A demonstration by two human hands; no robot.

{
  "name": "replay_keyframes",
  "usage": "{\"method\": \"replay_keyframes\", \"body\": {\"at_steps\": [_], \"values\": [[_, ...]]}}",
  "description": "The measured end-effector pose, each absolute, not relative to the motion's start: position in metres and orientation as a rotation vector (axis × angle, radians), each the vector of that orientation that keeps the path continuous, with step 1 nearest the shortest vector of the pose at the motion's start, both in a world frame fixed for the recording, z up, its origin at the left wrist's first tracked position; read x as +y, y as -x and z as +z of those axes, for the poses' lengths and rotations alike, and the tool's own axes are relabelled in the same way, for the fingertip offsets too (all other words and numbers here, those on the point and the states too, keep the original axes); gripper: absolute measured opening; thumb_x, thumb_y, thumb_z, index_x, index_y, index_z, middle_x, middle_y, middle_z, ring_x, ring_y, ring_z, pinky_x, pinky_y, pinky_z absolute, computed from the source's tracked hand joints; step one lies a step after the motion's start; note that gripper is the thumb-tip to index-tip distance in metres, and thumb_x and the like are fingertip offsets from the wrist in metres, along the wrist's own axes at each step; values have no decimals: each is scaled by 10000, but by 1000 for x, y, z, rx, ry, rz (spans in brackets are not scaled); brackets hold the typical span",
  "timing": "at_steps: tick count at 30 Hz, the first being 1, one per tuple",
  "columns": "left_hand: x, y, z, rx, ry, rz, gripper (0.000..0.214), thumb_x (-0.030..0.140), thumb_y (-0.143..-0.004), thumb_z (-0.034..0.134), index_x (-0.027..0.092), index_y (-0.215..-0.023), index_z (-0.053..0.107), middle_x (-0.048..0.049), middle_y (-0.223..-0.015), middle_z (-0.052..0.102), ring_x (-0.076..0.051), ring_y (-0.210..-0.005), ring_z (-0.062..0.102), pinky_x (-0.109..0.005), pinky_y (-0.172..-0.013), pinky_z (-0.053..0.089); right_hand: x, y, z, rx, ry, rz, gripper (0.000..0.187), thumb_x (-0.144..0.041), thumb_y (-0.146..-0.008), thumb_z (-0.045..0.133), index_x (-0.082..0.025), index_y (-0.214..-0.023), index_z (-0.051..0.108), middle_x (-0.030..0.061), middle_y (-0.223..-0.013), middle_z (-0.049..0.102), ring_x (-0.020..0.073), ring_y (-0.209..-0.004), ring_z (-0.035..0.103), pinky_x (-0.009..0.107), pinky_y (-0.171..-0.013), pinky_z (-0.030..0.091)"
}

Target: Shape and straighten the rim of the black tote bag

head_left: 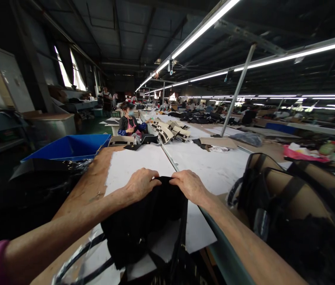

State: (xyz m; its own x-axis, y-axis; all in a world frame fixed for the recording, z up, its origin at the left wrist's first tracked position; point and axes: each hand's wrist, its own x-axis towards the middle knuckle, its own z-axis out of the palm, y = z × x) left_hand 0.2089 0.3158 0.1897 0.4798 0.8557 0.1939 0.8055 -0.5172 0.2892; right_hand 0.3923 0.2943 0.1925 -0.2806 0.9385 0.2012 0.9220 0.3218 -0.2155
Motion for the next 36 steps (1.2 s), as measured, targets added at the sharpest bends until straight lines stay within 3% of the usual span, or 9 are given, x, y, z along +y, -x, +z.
{"method": "replay_keyframes", "body": {"at_steps": [7,11,13,15,19,23,27,31,36], "values": [[326,-209,189,1361,-2435,542,205,278,-736,490,170,-649,641,10,-526,534,-119,-570,479,-221,-551,312,303,-397,191,-2369,1663,134,257,-363,-829,448,-223,-699,620,-16,-620,565,114,-625,501,208,-543,291],[328,-209,187,1250,-2240,560,193,309,-699,533,155,-693,650,31,-514,502,-102,-547,437,-220,-537,317,287,-377,201,-2371,1673,-286,170,-342,-773,565,-216,-884,593,29,-797,606,186,-790,529,272,-668,339],[331,-208,185,1218,-2158,522,210,316,-677,556,126,-688,647,27,-511,501,-99,-530,430,-218,-512,325,270,-357,208,-2409,1424,-523,308,-270,-728,631,-191,-1009,532,66,-946,580,222,-905,496,322,-758,338],[334,-206,183,1161,-2064,478,219,295,-681,549,95,-673,638,16,-522,515,-95,-520,433,-213,-492,335,250,-336,212,-2546,1119,-545,342,-222,-733,624,-171,-1047,500,85,-1018,546,224,-948,474,336,-796,340],[335,-199,183,1074,-1904,419,273,365,-682,552,99,-669,613,32,-497,486,-74,-471,404,-194,-437,317,225,-311,212,-2725,898,-307,182,-205,-731,621,-186,-888,532,39,-910,564,196,-881,497,332,-798,359],[331,-202,187,1016,-1770,386,368,467,-554,659,114,-553,555,65,-407,394,-49,-411,334,-182,-381,251,222,-301,204,-2761,838,-210,339,-227,-668,670,-173,-962,511,42,-949,575,208,-897,506,348,-800,359],[327,-214,189,995,-1692,336,377,468,-508,699,119,-581,575,58,-379,422,-71,-402,399,-196,-401,321,227,-289,195,-2996,913,-141,86,-170,-675,602,-166,-754,568,34,-720,625,192,-703,566,308,-647,377],[325,-199,188,813,-1538,387,450,528,-596,630,101,-735,597,-32,-579,601,-108,-492,533,-246,-514,425,231,-291,195,-3107,1046,-82,41,-150,-672,581,-174,-650,607,48,-658,645,192,-662,583,271,-570,351],[329,-133,163,1045,-1262,870,351,399,-640,641,104,-820,579,-78,-734,647,-148,-665,599,-270,-643,465,237,-343,231,-2624,1442,104,149,-221,-766,514,-216,-669,626,-7,-611,624,160,-625,563,254,-584,356]]}}
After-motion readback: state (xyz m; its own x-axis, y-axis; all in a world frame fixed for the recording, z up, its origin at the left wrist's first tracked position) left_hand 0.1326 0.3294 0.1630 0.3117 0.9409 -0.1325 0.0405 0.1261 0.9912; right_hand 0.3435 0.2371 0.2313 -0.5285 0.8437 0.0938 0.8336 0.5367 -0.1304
